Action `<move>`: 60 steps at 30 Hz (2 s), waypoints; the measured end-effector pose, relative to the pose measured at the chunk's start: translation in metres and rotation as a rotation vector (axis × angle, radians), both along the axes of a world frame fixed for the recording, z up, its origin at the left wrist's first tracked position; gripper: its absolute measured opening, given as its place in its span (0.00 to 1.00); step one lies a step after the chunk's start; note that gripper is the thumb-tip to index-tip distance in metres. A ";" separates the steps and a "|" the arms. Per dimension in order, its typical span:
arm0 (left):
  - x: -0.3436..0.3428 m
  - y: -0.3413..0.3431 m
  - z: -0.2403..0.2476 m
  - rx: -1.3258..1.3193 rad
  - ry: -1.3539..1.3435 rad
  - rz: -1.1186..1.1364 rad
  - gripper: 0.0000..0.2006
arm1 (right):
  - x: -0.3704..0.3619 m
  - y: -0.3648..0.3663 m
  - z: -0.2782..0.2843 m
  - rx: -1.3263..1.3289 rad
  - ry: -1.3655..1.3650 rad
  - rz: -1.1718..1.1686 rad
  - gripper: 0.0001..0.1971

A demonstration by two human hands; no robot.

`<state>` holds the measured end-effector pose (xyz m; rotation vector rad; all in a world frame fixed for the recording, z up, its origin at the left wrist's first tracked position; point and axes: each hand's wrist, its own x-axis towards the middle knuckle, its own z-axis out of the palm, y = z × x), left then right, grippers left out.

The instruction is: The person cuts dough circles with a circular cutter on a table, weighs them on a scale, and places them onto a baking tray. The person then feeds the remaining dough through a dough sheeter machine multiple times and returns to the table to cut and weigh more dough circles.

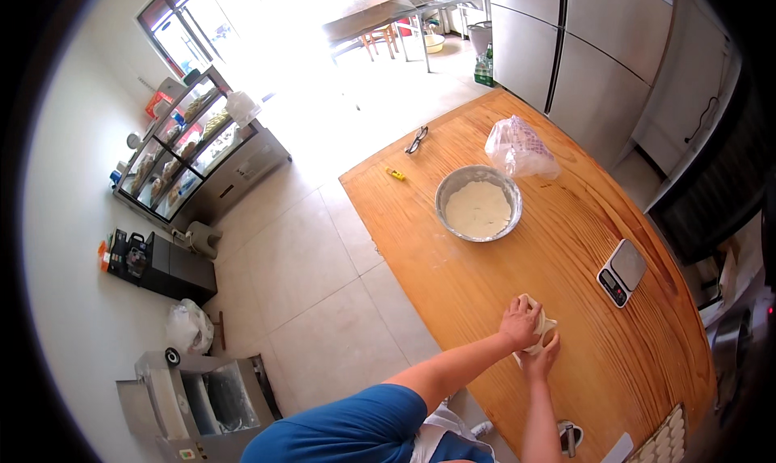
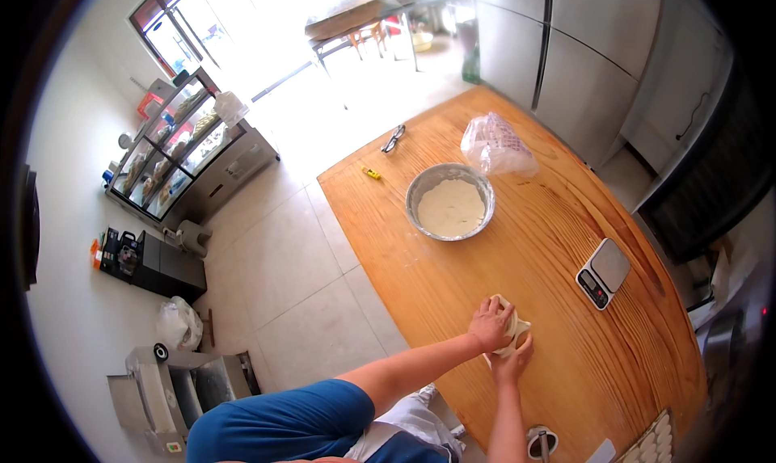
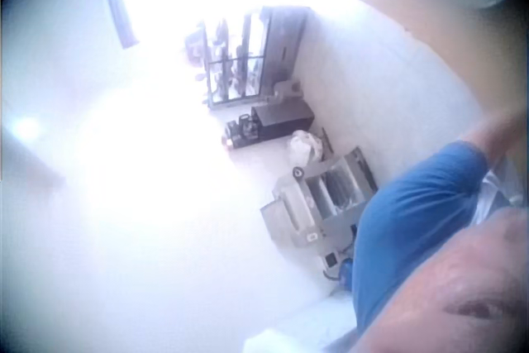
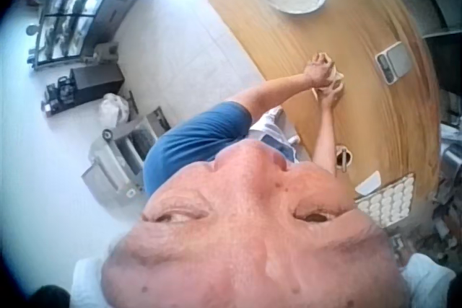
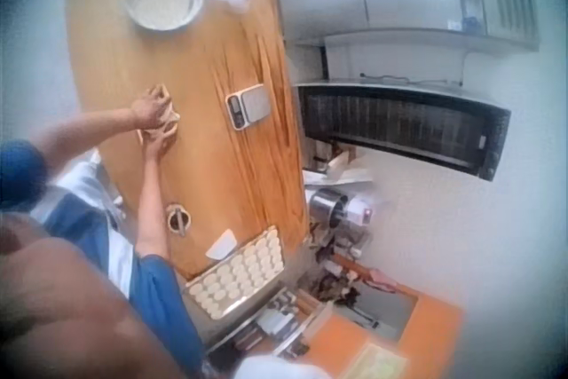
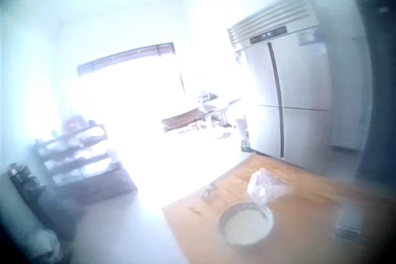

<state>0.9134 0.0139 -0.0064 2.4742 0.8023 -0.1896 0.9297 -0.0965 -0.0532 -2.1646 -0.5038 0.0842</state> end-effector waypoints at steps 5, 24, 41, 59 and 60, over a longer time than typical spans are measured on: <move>-0.023 -0.013 -0.059 -0.021 -0.202 -0.127 0.31 | -0.005 0.005 0.040 -0.178 0.135 0.238 0.28; -0.224 -0.122 0.083 -1.404 -0.540 0.589 0.19 | -0.133 -0.121 0.140 0.022 -0.137 0.855 0.43; -0.409 -0.084 0.132 -0.735 -0.913 0.835 0.14 | -0.288 -0.017 0.180 0.118 0.477 1.424 0.45; -0.386 -0.014 0.125 -0.107 -0.721 1.128 0.35 | -0.229 0.109 0.165 0.015 0.454 1.805 0.23; -0.379 -0.012 0.130 -0.436 -0.910 1.042 0.34 | -0.229 0.118 0.170 0.002 0.461 1.854 0.23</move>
